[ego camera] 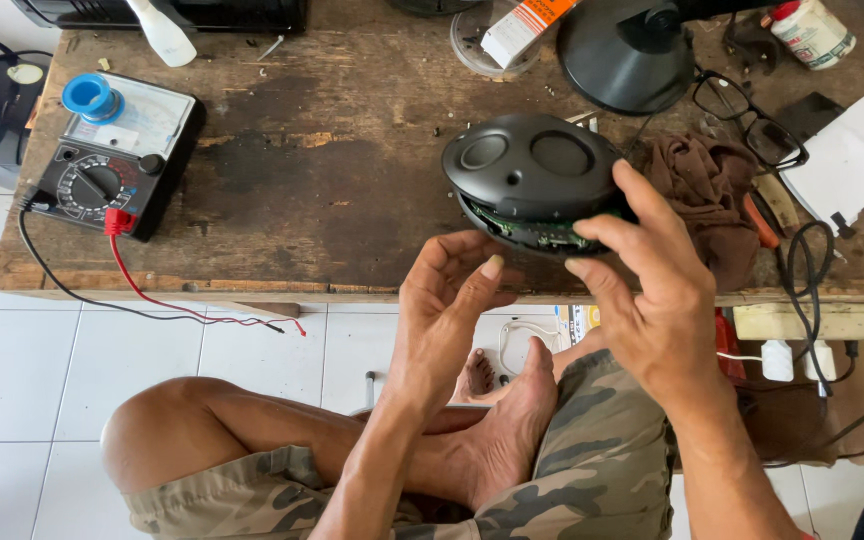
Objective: The person disassembles a black circular electronic device, separating the casing to reveal the internal circuit board and wiring. They manipulate the components, lift the circuit board, and then reassemble the device by placing the casing back together.
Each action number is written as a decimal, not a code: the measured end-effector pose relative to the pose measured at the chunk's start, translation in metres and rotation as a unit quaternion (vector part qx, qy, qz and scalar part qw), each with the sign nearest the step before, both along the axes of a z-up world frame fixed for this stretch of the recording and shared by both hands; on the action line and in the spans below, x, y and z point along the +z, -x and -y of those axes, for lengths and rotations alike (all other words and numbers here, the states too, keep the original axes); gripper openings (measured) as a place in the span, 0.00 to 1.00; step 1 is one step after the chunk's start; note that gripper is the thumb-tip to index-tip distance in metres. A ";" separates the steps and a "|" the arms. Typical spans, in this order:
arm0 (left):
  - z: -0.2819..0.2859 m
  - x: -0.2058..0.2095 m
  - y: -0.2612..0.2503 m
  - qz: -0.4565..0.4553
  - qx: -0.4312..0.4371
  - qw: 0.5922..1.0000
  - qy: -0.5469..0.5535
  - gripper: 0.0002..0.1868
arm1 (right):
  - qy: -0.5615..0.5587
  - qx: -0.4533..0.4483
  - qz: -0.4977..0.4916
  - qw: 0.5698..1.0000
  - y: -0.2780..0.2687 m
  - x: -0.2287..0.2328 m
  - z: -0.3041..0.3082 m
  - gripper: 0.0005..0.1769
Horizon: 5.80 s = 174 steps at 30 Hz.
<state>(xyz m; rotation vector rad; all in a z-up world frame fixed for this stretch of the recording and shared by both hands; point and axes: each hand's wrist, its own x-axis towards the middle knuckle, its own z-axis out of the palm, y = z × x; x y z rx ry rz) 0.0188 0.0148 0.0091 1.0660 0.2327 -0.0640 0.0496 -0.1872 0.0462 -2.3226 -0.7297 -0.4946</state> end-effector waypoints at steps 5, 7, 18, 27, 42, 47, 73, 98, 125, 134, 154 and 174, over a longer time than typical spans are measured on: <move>-0.003 -0.011 -0.005 0.026 -0.008 0.999 -0.039 0.25 | 0.016 0.006 -0.037 0.999 -0.016 0.025 -0.006 0.12; -0.005 -0.018 -0.006 0.027 -0.008 0.998 -0.050 0.26 | 0.022 0.009 -0.069 0.997 -0.023 0.032 -0.004 0.13; -0.011 -0.043 -0.007 0.033 -0.002 0.996 -0.085 0.24 | 0.017 -0.099 -0.223 0.970 -0.057 0.061 0.003 0.16; -0.008 -0.053 -0.008 0.034 0.005 0.996 -0.078 0.20 | -0.020 -0.118 -0.271 0.955 -0.071 0.064 0.013 0.15; -0.009 -0.056 -0.006 0.042 0.005 0.995 -0.093 0.20 | 0.023 -0.092 -0.243 0.965 -0.066 0.071 -0.001 0.16; -0.008 -0.058 -0.006 0.041 0.006 0.994 -0.097 0.19 | 0.038 -0.012 -0.153 0.987 -0.071 0.065 0.001 0.15; -0.008 -0.061 -0.005 0.046 0.013 0.993 -0.111 0.21 | 0.092 0.056 -0.107 0.988 -0.082 0.066 -0.016 0.14; -0.009 -0.064 -0.006 0.048 0.015 0.994 -0.098 0.22 | 0.083 0.058 -0.131 0.986 -0.081 0.058 -0.007 0.18; -0.003 -0.012 0.011 0.008 0.023 0.998 -0.063 0.21 | 0.001 0.061 -0.111 0.992 0.005 0.040 -0.015 0.17; -0.004 -0.023 0.017 0.023 0.004 0.998 -0.050 0.23 | -0.017 0.042 -0.086 0.995 0.024 0.015 -0.008 0.15; -0.012 -0.040 0.045 -0.051 -0.048 0.983 -0.171 0.22 | -0.077 -0.057 -0.161 0.982 0.043 -0.005 0.006 0.16; -0.030 -0.037 0.023 0.086 0.067 0.952 -0.287 0.37 | -0.105 -0.106 -0.205 0.967 -0.002 0.010 -0.015 0.32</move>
